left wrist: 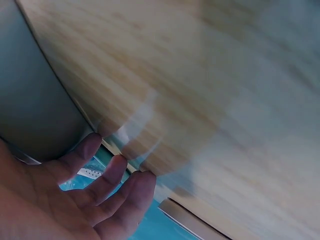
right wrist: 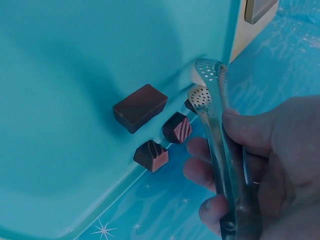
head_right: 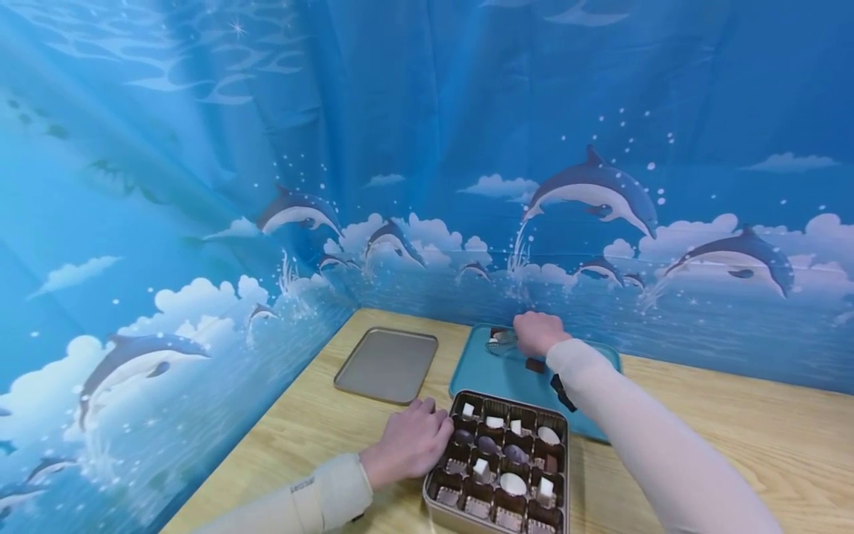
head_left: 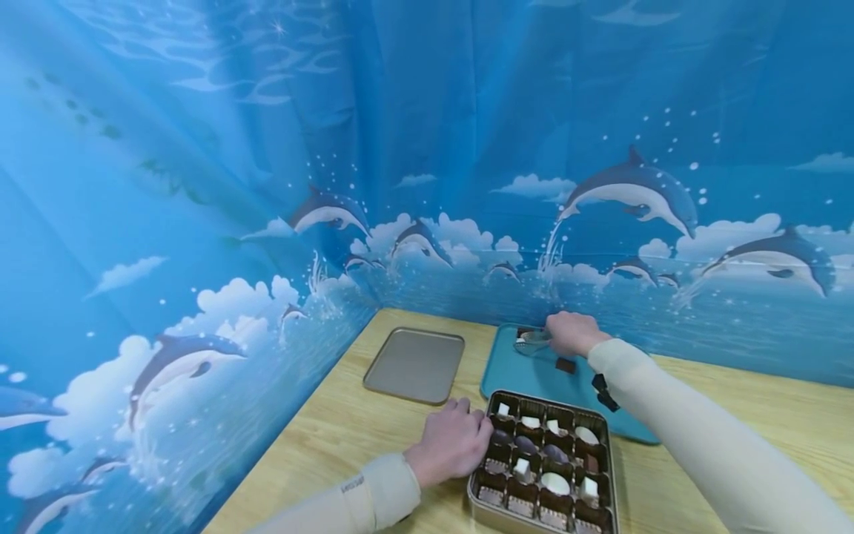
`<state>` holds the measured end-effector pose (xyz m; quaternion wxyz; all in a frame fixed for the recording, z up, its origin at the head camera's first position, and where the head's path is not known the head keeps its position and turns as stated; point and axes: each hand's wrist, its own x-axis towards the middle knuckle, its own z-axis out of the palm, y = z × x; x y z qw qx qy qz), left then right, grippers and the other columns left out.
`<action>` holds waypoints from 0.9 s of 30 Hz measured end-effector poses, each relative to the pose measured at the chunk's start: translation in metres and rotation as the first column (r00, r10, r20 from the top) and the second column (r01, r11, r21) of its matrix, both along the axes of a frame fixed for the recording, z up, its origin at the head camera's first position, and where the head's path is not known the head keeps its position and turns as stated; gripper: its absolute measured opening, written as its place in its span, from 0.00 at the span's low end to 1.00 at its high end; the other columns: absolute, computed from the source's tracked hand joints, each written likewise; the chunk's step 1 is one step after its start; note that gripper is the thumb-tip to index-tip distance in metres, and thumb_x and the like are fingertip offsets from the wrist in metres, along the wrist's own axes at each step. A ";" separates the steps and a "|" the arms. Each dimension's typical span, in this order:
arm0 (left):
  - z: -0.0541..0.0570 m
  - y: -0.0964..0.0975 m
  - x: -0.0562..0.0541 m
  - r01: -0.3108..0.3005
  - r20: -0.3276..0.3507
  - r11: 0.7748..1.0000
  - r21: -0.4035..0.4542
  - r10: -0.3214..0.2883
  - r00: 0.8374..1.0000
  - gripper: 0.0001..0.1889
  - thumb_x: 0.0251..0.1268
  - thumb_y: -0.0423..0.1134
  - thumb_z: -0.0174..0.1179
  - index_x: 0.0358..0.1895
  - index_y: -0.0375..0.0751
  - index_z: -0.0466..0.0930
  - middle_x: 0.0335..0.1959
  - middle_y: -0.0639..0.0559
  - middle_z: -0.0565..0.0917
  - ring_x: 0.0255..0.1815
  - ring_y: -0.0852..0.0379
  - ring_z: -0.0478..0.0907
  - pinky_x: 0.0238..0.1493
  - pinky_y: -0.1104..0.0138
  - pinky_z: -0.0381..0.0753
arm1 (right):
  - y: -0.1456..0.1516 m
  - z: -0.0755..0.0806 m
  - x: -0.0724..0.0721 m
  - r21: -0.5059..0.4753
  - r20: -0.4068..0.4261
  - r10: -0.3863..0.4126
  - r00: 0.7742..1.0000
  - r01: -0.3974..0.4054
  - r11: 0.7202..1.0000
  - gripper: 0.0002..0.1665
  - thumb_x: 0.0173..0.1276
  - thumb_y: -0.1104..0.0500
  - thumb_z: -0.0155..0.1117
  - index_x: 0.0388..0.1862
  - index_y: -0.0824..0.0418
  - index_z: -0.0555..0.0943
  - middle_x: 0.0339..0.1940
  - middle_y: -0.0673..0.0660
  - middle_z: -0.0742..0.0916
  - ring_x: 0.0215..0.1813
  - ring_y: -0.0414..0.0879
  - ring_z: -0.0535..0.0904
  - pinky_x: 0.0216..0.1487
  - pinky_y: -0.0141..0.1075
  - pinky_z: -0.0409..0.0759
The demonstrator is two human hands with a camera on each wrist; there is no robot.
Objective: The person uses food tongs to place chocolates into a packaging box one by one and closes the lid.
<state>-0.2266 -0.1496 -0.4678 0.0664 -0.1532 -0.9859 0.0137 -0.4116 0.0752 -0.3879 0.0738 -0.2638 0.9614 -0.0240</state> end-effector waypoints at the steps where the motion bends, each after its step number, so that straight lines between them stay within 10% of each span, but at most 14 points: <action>1: 0.000 0.000 0.000 0.006 -0.001 1.000 -0.014 -0.006 1.000 0.21 0.80 0.48 0.36 0.46 0.48 0.82 0.39 0.50 0.82 0.39 0.50 0.75 0.24 0.55 0.78 | 0.001 0.001 0.001 0.002 -0.001 -0.004 1.000 0.004 1.000 0.18 0.75 0.63 0.56 0.60 0.66 0.80 0.54 0.66 0.85 0.38 0.50 0.84 0.27 0.39 0.79; 9: 0.002 -0.002 0.001 0.015 -0.006 0.999 -0.036 -0.015 1.000 0.20 0.79 0.47 0.38 0.48 0.48 0.82 0.41 0.50 0.83 0.41 0.49 0.76 0.26 0.55 0.80 | 0.008 0.007 0.012 0.033 0.045 -0.023 0.999 0.021 0.999 0.06 0.75 0.63 0.56 0.41 0.61 0.81 0.30 0.56 0.82 0.26 0.46 0.73 0.25 0.38 0.69; 27: 0.001 0.002 0.000 -0.059 0.048 0.993 0.103 0.055 0.997 0.27 0.81 0.53 0.32 0.48 0.45 0.84 0.44 0.45 0.83 0.45 0.47 0.77 0.32 0.51 0.82 | 0.028 0.004 0.027 0.011 0.030 0.009 1.000 -0.009 1.000 0.15 0.72 0.64 0.60 0.55 0.64 0.85 0.50 0.63 0.88 0.35 0.47 0.84 0.28 0.40 0.80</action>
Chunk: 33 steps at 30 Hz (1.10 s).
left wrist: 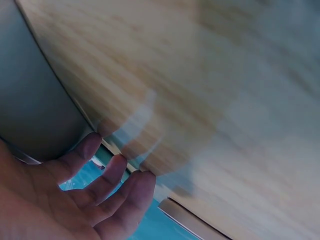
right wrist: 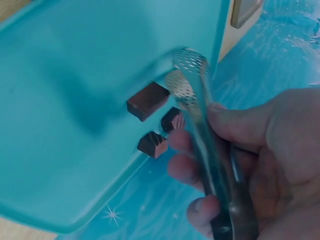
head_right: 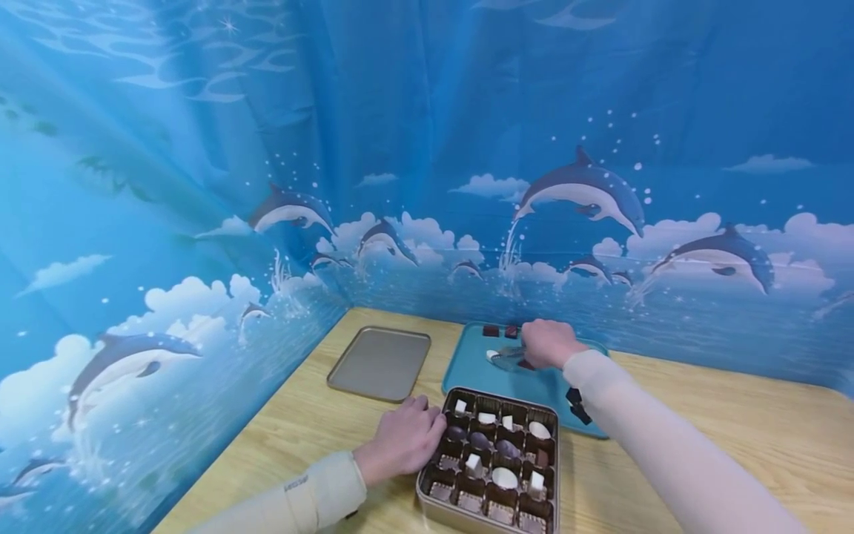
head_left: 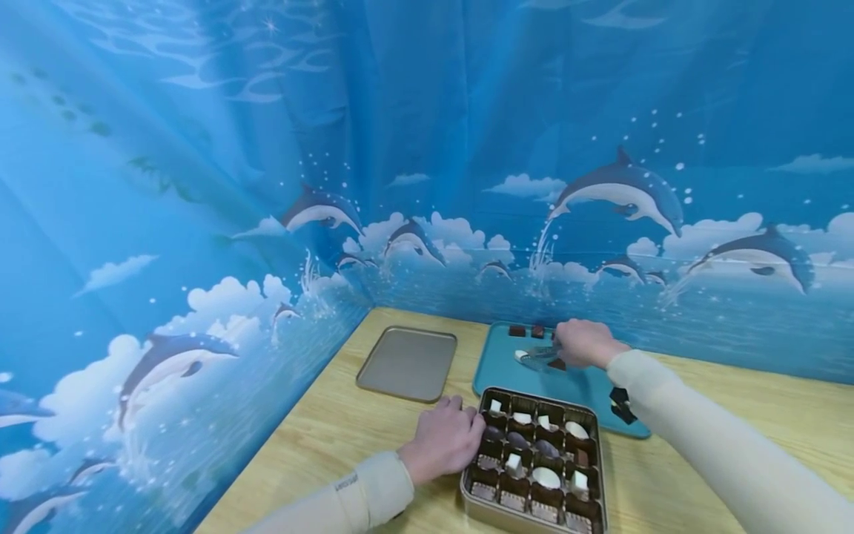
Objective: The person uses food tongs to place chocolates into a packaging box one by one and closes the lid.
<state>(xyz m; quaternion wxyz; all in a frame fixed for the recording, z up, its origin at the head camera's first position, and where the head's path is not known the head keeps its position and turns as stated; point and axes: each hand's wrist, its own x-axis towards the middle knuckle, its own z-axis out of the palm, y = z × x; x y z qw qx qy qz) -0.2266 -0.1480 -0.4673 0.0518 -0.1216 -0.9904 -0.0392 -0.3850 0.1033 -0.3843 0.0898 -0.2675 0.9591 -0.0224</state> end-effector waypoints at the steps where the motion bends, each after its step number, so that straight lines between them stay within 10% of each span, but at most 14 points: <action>1: 0.000 0.000 0.000 0.005 -0.004 1.000 -0.002 -0.005 1.000 0.27 0.81 0.53 0.32 0.48 0.45 0.84 0.44 0.45 0.83 0.45 0.47 0.77 0.31 0.51 0.82 | 0.002 0.002 0.002 0.008 0.009 0.002 1.000 -0.002 1.000 0.15 0.72 0.64 0.61 0.55 0.64 0.85 0.51 0.64 0.88 0.36 0.48 0.85 0.29 0.41 0.82; 9: 0.000 -0.004 0.000 0.037 -0.034 0.996 -0.076 -0.039 0.999 0.22 0.80 0.49 0.36 0.48 0.46 0.83 0.41 0.47 0.82 0.41 0.49 0.76 0.28 0.53 0.81 | 0.006 0.012 0.014 0.064 0.060 0.024 0.998 -0.028 0.998 0.16 0.72 0.60 0.63 0.55 0.63 0.85 0.53 0.63 0.88 0.47 0.55 0.86 0.41 0.49 0.86; 23: -0.003 -0.004 0.002 0.097 -0.078 0.985 -0.142 -0.109 0.991 0.20 0.80 0.46 0.37 0.48 0.47 0.82 0.40 0.50 0.84 0.37 0.49 0.76 0.23 0.55 0.80 | 0.014 0.007 0.030 -0.004 -0.008 0.015 1.000 -0.015 1.000 0.16 0.71 0.63 0.63 0.56 0.64 0.85 0.54 0.65 0.87 0.42 0.54 0.86 0.26 0.39 0.79; 33: -0.001 -0.005 0.000 0.063 -0.048 0.994 -0.089 -0.068 0.997 0.22 0.81 0.48 0.35 0.47 0.47 0.82 0.41 0.48 0.84 0.39 0.49 0.77 0.24 0.54 0.81 | 0.020 0.035 0.065 -0.096 -0.002 0.050 0.999 -0.050 0.994 0.16 0.71 0.61 0.64 0.57 0.61 0.85 0.48 0.60 0.90 0.23 0.41 0.74 0.22 0.35 0.67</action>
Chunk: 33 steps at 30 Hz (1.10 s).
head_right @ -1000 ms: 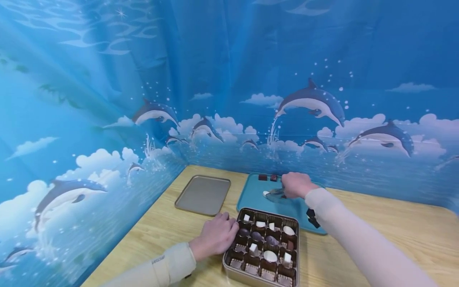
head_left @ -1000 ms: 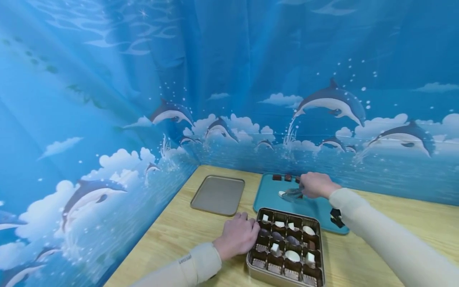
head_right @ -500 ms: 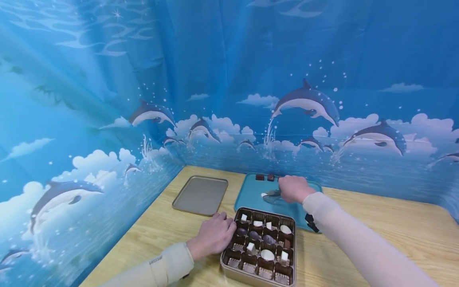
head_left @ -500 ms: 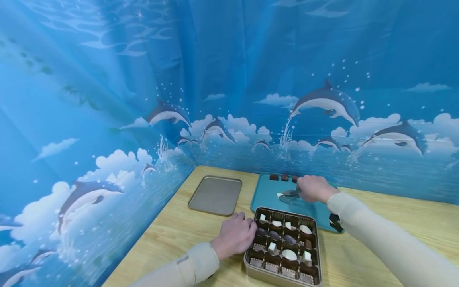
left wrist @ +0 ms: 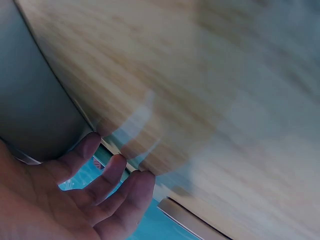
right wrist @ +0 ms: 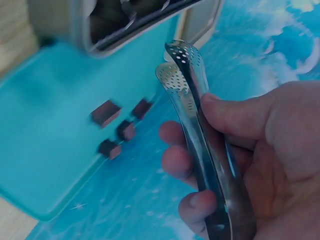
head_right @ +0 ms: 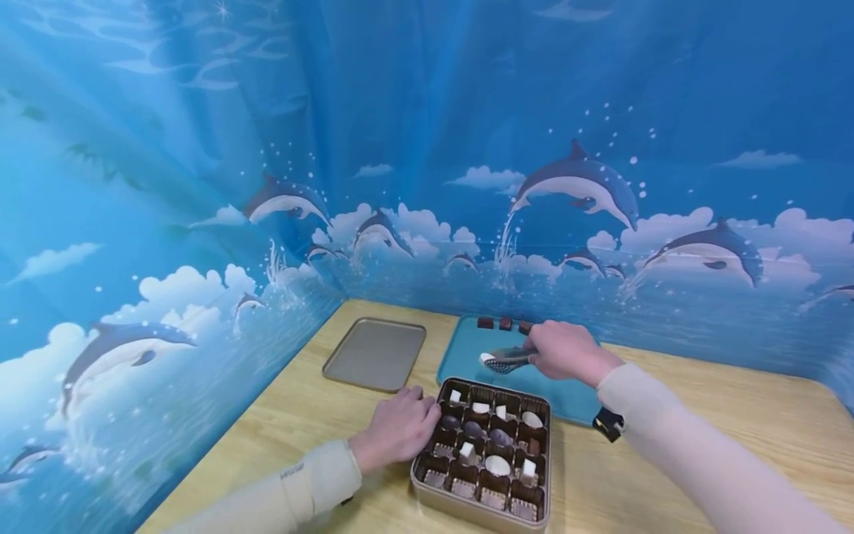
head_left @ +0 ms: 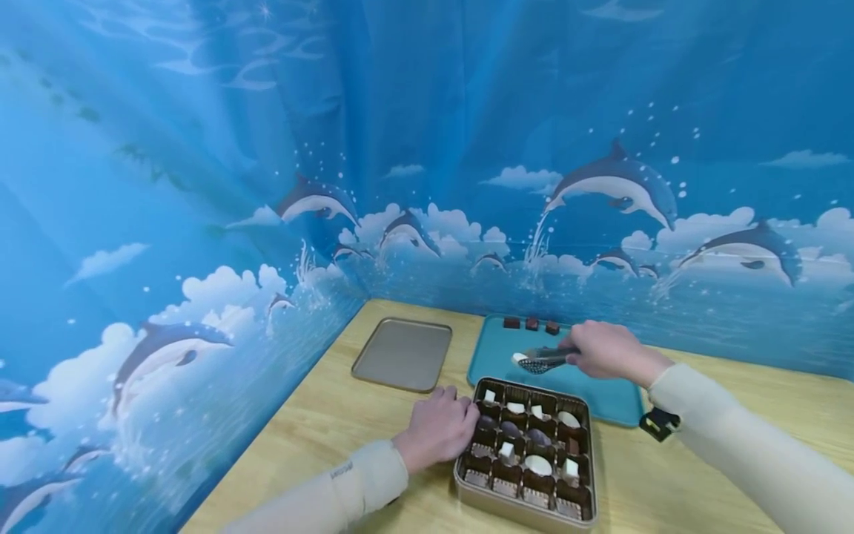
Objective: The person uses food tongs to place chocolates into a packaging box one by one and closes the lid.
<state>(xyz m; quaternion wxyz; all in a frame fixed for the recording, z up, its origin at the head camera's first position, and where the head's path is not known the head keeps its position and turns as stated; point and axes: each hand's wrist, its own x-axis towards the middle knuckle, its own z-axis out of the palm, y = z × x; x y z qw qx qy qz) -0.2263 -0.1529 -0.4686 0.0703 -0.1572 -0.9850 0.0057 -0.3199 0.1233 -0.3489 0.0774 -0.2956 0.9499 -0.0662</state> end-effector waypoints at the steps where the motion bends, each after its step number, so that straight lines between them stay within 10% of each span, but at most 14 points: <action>1: 0.000 0.000 0.000 0.001 0.003 1.000 0.000 -0.001 1.000 0.22 0.81 0.48 0.35 0.46 0.47 0.81 0.41 0.48 0.84 0.39 0.49 0.77 0.24 0.53 0.81 | -0.001 0.003 0.006 -0.007 0.005 0.008 1.000 -0.008 1.000 0.17 0.71 0.61 0.64 0.57 0.61 0.85 0.47 0.60 0.90 0.21 0.41 0.72 0.21 0.35 0.66; 7: 0.003 -0.001 0.000 0.039 -0.032 0.998 -0.049 -0.041 0.999 0.19 0.80 0.45 0.37 0.48 0.47 0.81 0.38 0.49 0.83 0.38 0.49 0.77 0.24 0.55 0.81 | -0.009 0.019 0.041 -0.022 0.002 0.075 0.997 -0.075 0.997 0.19 0.70 0.59 0.66 0.59 0.60 0.84 0.45 0.57 0.90 0.17 0.40 0.63 0.19 0.33 0.61; 16: 0.003 0.000 -0.002 -0.001 0.023 0.999 0.032 0.001 1.000 0.24 0.81 0.47 0.32 0.48 0.46 0.82 0.42 0.45 0.82 0.42 0.48 0.77 0.29 0.52 0.83 | -0.021 0.022 0.078 -0.040 0.004 0.201 0.980 -0.201 0.979 0.17 0.67 0.59 0.69 0.55 0.54 0.87 0.45 0.51 0.91 0.26 0.35 0.79 0.24 0.33 0.75; 33: 0.005 0.002 -0.003 -0.037 0.062 0.995 0.093 0.032 0.998 0.26 0.80 0.52 0.33 0.45 0.46 0.83 0.37 0.48 0.81 0.36 0.51 0.74 0.27 0.57 0.78 | -0.009 0.019 0.078 -0.073 0.098 0.118 0.988 -0.112 0.991 0.22 0.68 0.56 0.68 0.60 0.58 0.83 0.56 0.56 0.88 0.21 0.36 0.72 0.24 0.33 0.73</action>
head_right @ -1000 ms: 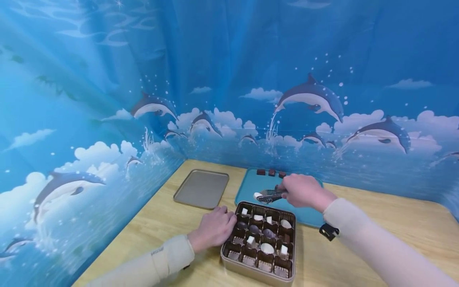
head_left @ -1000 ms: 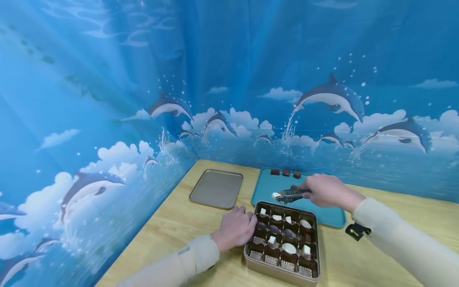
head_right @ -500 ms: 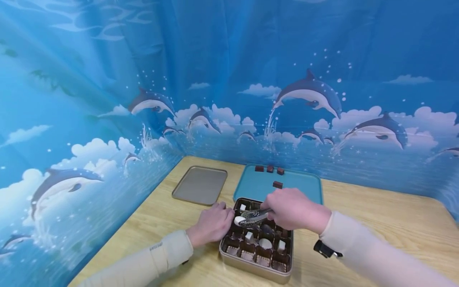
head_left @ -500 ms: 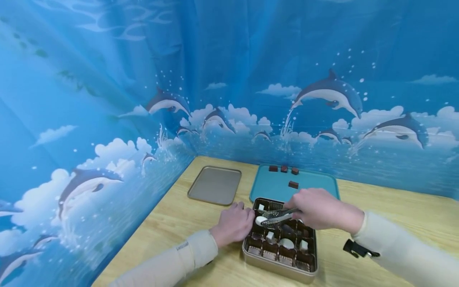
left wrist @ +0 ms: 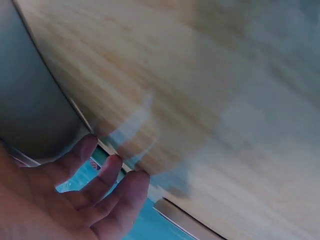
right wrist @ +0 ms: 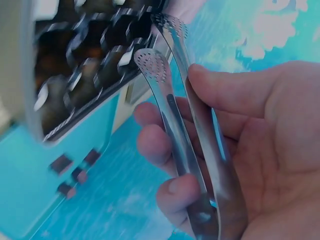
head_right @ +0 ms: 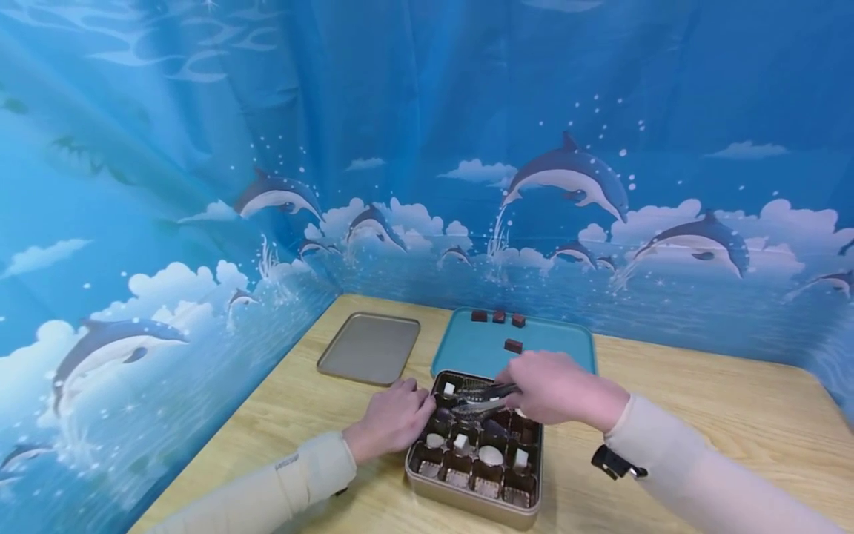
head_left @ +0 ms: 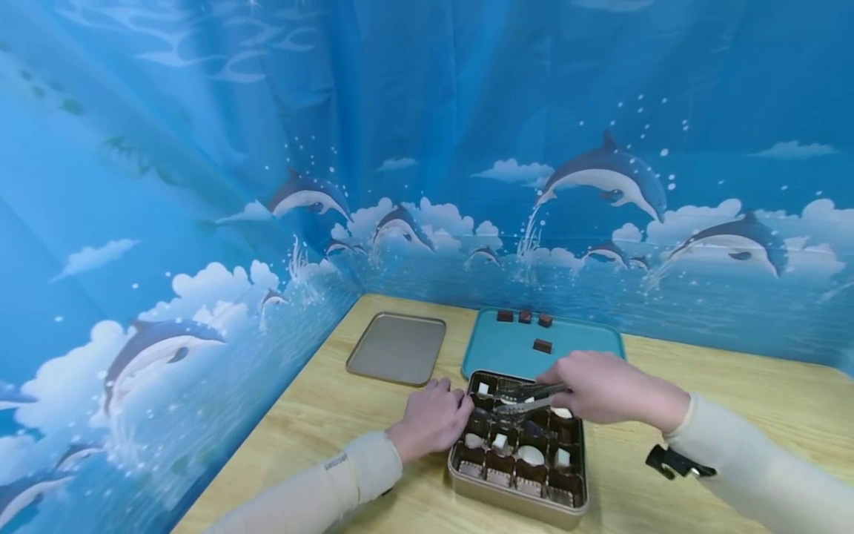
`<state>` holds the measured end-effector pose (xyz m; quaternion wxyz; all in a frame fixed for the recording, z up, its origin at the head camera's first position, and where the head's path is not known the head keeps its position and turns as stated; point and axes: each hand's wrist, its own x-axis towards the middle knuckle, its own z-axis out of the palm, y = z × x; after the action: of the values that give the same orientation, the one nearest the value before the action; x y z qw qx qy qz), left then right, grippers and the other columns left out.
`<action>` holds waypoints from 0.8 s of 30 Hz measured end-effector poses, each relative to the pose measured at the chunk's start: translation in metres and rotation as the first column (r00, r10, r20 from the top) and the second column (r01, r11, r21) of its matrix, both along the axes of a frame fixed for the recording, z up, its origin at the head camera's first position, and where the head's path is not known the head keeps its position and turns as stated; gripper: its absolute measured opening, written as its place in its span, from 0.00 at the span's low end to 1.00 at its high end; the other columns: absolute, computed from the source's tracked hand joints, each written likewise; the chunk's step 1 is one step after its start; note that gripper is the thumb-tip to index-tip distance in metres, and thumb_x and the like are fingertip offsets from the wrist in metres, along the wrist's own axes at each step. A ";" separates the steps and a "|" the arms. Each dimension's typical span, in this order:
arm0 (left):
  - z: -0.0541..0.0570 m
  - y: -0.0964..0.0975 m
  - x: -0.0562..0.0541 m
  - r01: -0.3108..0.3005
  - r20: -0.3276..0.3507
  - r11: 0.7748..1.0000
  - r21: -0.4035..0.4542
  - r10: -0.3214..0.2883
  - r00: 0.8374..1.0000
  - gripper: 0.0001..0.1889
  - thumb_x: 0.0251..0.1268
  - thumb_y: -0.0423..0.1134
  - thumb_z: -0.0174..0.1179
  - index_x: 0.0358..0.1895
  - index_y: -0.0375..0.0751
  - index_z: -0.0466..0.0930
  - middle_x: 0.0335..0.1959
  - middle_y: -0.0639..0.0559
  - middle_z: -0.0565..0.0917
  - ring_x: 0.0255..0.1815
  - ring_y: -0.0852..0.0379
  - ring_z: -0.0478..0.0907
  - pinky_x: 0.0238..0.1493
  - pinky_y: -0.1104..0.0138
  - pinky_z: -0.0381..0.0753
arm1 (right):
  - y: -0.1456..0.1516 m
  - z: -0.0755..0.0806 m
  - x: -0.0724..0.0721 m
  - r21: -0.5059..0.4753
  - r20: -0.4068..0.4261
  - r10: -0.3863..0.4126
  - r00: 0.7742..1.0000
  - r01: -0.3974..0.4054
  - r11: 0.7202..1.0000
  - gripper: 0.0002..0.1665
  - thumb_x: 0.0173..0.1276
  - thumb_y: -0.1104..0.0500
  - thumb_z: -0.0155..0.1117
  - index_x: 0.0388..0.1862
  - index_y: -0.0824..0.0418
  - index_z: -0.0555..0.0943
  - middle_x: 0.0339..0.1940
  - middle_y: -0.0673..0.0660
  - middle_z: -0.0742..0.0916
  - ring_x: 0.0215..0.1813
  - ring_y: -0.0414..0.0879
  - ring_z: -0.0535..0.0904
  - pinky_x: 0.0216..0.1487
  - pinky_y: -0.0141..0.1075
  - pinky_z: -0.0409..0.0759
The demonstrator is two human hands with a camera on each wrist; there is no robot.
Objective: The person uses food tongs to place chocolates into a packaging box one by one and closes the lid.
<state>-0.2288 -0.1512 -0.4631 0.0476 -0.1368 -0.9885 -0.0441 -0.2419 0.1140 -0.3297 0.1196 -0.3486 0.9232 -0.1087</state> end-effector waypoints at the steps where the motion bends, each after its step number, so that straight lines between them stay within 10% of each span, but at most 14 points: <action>1: 0.000 0.000 0.000 -0.005 0.004 1.000 0.014 0.005 1.000 0.26 0.80 0.52 0.33 0.45 0.45 0.83 0.37 0.48 0.81 0.36 0.51 0.74 0.27 0.57 0.78 | 0.005 0.000 -0.003 -0.001 0.003 -0.019 1.000 0.019 1.000 0.23 0.68 0.55 0.68 0.61 0.58 0.83 0.57 0.57 0.88 0.19 0.37 0.70 0.22 0.34 0.71; 12: 0.000 0.001 0.000 -0.022 0.015 0.996 0.084 0.020 1.000 0.27 0.79 0.52 0.36 0.53 0.38 0.82 0.45 0.44 0.84 0.44 0.49 0.80 0.41 0.55 0.84 | 0.053 -0.026 -0.043 -0.051 -0.061 -0.197 0.978 0.194 0.980 0.25 0.72 0.58 0.63 0.64 0.68 0.78 0.52 0.68 0.87 0.12 0.38 0.59 0.15 0.31 0.64; 24: 0.000 0.002 0.001 -0.021 0.023 0.999 0.046 0.020 1.000 0.27 0.79 0.53 0.35 0.47 0.42 0.83 0.39 0.46 0.82 0.40 0.50 0.78 0.34 0.54 0.83 | 0.066 -0.061 -0.088 -0.067 -0.143 -0.256 0.956 0.249 0.966 0.24 0.73 0.61 0.61 0.65 0.70 0.77 0.61 0.73 0.81 0.12 0.39 0.55 0.14 0.29 0.57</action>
<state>-0.2279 -0.1487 -0.4628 0.0402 -0.1248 -0.9890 -0.0679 -0.3301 0.1798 -0.3908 0.0261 -0.2379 0.9636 -0.1190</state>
